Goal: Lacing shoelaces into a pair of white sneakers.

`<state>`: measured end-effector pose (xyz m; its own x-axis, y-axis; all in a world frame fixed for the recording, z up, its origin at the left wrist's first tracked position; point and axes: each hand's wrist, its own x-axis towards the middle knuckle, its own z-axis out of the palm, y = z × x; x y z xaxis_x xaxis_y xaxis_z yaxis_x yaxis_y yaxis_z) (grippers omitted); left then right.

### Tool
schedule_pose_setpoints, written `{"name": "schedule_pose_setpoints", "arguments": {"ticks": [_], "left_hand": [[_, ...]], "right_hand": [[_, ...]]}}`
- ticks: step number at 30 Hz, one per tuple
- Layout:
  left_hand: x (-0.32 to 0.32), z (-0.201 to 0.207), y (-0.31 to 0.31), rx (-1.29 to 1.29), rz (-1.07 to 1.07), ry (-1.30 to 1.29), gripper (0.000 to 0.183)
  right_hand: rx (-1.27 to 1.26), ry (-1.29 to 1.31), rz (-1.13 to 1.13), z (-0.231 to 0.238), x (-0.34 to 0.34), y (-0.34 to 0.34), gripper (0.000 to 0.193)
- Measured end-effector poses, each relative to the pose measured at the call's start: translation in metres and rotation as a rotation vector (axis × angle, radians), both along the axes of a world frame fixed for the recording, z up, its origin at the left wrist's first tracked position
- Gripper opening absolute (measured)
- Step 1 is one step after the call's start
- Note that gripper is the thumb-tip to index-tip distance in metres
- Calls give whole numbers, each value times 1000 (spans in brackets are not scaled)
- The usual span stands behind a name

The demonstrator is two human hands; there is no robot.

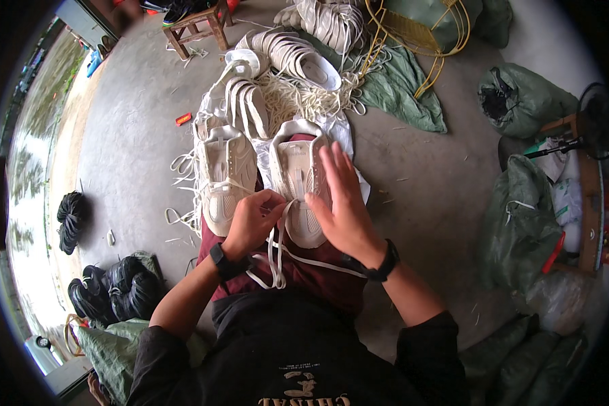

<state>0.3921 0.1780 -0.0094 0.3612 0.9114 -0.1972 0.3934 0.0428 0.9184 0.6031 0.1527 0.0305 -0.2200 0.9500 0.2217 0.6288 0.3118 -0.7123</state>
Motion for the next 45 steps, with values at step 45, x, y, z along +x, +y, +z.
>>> {"name": "schedule_pose_setpoints", "arguments": {"ticks": [45], "left_hand": [[41, 61, 42, 828, -869, 546, 49]], "right_hand": [[6, 116, -115, -67, 26, -3, 89]]}}
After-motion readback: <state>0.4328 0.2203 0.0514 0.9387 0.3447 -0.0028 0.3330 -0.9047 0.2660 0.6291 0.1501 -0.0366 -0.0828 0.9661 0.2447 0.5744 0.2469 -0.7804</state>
